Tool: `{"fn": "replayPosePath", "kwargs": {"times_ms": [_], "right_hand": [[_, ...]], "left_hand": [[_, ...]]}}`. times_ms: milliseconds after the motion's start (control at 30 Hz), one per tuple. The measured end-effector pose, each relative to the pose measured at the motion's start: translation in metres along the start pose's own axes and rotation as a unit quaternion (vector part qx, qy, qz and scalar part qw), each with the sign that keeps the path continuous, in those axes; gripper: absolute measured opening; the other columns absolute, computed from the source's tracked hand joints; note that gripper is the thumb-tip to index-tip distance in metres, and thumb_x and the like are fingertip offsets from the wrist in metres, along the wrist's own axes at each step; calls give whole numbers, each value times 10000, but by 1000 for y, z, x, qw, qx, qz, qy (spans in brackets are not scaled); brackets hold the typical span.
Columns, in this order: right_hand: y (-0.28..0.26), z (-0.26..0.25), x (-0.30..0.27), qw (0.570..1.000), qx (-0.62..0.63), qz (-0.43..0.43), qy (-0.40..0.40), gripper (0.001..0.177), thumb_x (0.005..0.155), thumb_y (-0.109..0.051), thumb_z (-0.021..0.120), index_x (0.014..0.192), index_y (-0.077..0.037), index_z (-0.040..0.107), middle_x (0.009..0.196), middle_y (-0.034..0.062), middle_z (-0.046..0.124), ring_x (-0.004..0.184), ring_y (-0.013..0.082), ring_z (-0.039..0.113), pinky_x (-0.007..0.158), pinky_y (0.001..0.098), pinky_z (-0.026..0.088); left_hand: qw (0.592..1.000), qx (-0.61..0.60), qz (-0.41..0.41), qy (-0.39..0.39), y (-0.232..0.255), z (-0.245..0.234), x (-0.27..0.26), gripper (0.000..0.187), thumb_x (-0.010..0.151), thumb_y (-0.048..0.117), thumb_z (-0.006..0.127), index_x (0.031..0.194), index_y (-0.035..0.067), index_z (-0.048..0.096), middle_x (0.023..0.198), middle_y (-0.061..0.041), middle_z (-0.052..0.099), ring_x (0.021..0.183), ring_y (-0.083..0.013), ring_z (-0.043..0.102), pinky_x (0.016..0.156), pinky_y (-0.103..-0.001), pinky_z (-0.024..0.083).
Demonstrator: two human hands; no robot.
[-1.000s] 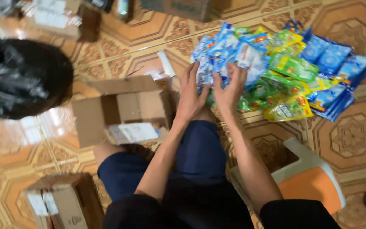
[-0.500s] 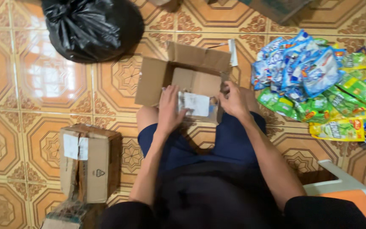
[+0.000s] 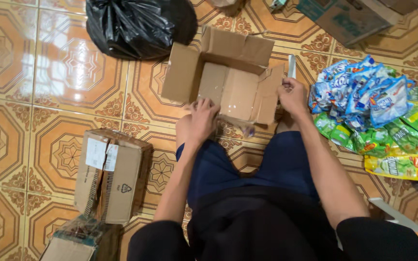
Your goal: The person opens a cardboard box and removes multiple small snack packets, placing them on the floor. Then the person opens a black plastic bag and removes several larger packets, placing them beside the snacks.
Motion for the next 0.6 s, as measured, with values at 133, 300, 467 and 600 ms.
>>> {"fn": "replayPosePath", "kwargs": {"times_ms": [133, 300, 467, 600], "right_hand": [[-7, 36, -3, 983, 118, 106, -96, 221, 931, -141, 723, 1105, -6, 697, 954, 58, 731, 744, 171, 699, 624, 335, 576], [-14, 94, -22, 978, -63, -93, -174, 296, 903, -111, 720, 1183, -13, 717, 1105, 132, 738, 975, 220, 704, 863, 323, 557], [-11, 99, -22, 983, -19, -42, -176, 289, 950, -130, 661, 1212, -18, 705, 1149, 122, 743, 1046, 204, 711, 928, 322, 551], [-36, 75, -14, 987, -82, 6, -142, 322, 970, -169, 649, 1263, -37, 676, 1152, 123, 731, 1010, 237, 713, 902, 355, 561]], "left_hand": [[999, -37, -13, 12, -9, -15, -39, 226, 766, 76, 750, 970, 136, 674, 1084, -87, 586, 1163, -317, 525, 1058, -552, 369], [997, -60, -20, 34, -6, -23, -37, 233, 772, 133, 772, 988, 128, 684, 1139, -90, 591, 1201, -311, 523, 1086, -538, 368], [998, -17, -12, 63, 11, -21, -4, 450, 778, 312, 804, 1155, 103, 674, 1376, -139, 550, 1417, -337, 401, 1172, -573, 240], [997, 13, -45, 62, 18, 13, 30, 758, 850, 466, 758, 1402, -1, 531, 1536, -196, 425, 1532, -343, 255, 1245, -595, 136]]}}
Point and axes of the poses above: each hand's wrist, its own x-axis towards the middle knuckle, its own z-axis out of the palm, y = z × x, the point moved 2 cm from there along x, towards the middle knuckle
